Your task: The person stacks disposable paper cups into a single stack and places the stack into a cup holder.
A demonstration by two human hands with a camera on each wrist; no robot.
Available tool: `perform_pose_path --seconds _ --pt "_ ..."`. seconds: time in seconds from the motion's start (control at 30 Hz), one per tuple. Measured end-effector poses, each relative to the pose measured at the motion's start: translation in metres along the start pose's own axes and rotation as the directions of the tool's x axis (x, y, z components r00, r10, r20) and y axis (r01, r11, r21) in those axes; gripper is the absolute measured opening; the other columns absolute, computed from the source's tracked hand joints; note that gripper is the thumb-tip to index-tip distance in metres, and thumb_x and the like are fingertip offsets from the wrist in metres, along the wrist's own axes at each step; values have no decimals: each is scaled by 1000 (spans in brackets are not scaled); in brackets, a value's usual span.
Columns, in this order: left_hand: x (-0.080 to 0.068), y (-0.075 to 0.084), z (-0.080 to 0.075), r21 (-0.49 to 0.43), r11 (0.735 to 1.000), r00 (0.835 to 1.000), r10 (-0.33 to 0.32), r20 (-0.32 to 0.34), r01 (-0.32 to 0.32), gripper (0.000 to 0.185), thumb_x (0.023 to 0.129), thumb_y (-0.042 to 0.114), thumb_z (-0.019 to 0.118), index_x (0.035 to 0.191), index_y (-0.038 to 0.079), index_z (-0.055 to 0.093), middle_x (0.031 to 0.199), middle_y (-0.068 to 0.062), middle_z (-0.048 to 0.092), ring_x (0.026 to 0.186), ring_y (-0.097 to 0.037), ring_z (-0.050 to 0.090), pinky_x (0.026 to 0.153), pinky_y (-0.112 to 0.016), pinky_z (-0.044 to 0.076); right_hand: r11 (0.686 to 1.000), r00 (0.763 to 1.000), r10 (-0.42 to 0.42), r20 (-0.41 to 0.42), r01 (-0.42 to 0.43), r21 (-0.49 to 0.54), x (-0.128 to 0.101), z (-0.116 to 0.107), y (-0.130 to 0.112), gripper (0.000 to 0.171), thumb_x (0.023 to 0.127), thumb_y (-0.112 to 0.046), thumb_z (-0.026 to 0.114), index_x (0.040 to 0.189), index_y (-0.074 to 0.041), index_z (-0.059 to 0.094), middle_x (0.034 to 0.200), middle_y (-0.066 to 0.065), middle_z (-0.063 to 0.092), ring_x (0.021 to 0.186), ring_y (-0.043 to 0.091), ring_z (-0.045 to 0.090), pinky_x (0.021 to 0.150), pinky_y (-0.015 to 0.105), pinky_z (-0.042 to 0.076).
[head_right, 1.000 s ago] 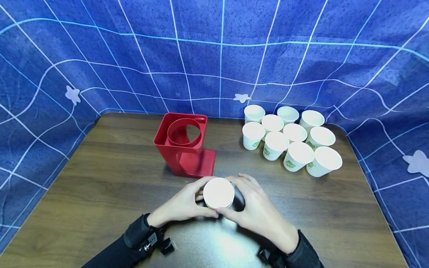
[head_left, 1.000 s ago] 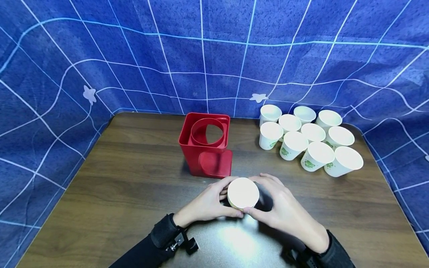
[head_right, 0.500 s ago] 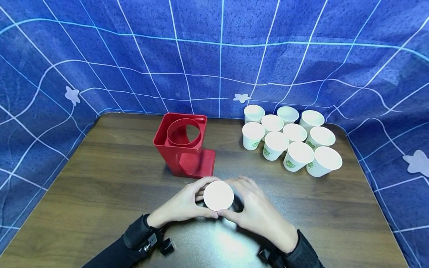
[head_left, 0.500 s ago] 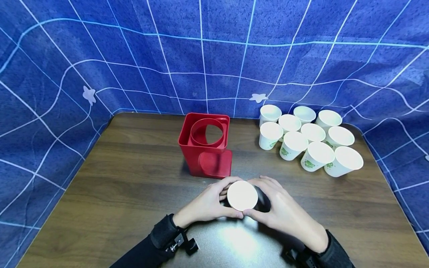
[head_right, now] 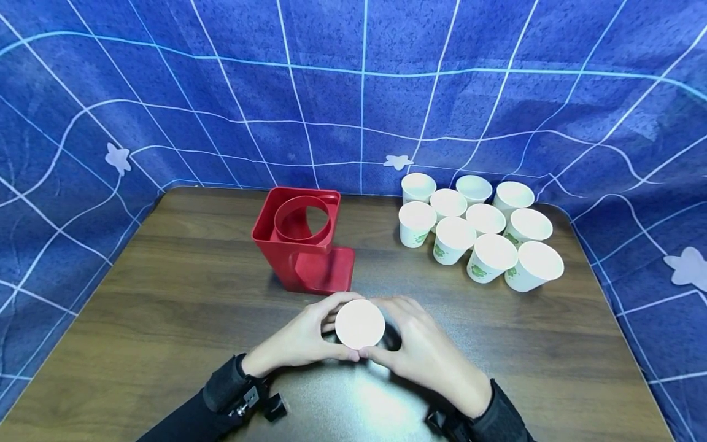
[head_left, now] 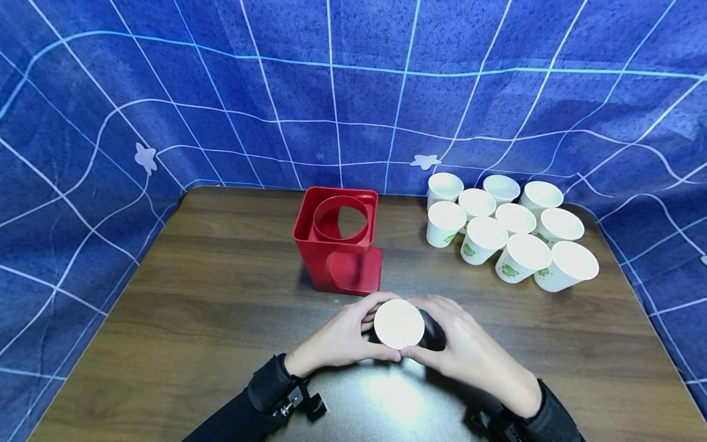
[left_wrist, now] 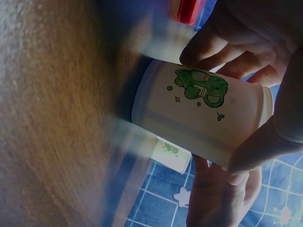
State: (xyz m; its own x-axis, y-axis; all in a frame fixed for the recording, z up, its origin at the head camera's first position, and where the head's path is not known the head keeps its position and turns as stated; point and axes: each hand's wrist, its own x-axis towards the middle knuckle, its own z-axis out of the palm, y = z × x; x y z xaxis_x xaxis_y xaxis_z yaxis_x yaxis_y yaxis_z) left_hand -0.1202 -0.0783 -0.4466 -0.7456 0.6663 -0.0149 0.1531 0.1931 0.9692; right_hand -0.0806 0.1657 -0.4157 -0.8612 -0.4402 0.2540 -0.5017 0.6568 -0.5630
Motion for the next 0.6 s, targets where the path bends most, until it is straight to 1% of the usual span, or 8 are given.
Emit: perform_pose_path --seconds 0.1,0.17,0.23,0.33,0.4,0.47,0.53,0.6 --pt "0 0 0 6 1000 1000 7 3 -7 78 79 21 92 144 30 49 139 4 59 127 -10 61 107 -24 51 999 1000 12 -16 -12 -33 -1 -3 0 68 77 -50 89 133 -19 66 126 -4 69 122 17 62 101 49 55" --pt "0 -1 0 15 1000 1000 9 0 -9 78 79 22 92 143 30 49 139 5 59 127 -10 62 107 -24 51 998 999 29 -35 -31 -63 -3 -7 0 71 76 -50 89 134 -17 65 128 -1 69 125 23 62 102 52 54" --pt "0 -1 0 25 1000 1000 10 -3 -10 77 79 22 92 143 31 49 138 6 59 126 -10 62 106 -24 51 995 997 46 -65 -51 -84 -4 -14 0 73 76 -48 90 136 -15 64 131 4 69 128 31 60 104 57 52" --pt "-1 -1 0 29 999 1000 18 -6 -18 77 79 21 92 143 30 49 138 6 60 126 -10 62 107 -24 51 992 991 55 -125 -68 -102 -5 -26 3 74 76 -43 90 139 -15 62 134 7 67 130 34 58 104 59 50" --pt "-1 -1 0 26 999 1000 24 -5 -24 77 79 21 92 143 29 50 138 6 60 126 -11 62 107 -25 51 991 982 35 -185 -58 -118 -5 -35 7 75 75 -39 91 139 -15 62 134 8 66 128 32 59 105 53 50" --pt "-1 -1 0 22 999 1000 27 -4 -27 77 78 20 92 142 29 50 138 5 60 126 -11 62 107 -25 51 990 967 0 -256 -36 -134 -5 -45 12 75 73 -34 92 138 -14 63 133 8 67 125 30 61 108 41 48" --pt "-1 -2 0 20 999 1000 25 -6 -25 77 78 21 93 141 31 50 138 6 60 126 -11 62 108 -25 51 989 946 -29 -324 -20 -147 -6 -56 16 72 72 -32 91 136 -13 64 131 8 68 123 28 62 112 27 42" --pt "-1 -2 0 21 1000 1000 20 -7 -20 77 78 22 93 141 32 50 138 6 59 126 -10 62 108 -26 50 988 914 -69 -400 8 -152 -6 -66 21 67 75 -38 88 133 -10 67 129 11 70 120 30 63 114 17 37"
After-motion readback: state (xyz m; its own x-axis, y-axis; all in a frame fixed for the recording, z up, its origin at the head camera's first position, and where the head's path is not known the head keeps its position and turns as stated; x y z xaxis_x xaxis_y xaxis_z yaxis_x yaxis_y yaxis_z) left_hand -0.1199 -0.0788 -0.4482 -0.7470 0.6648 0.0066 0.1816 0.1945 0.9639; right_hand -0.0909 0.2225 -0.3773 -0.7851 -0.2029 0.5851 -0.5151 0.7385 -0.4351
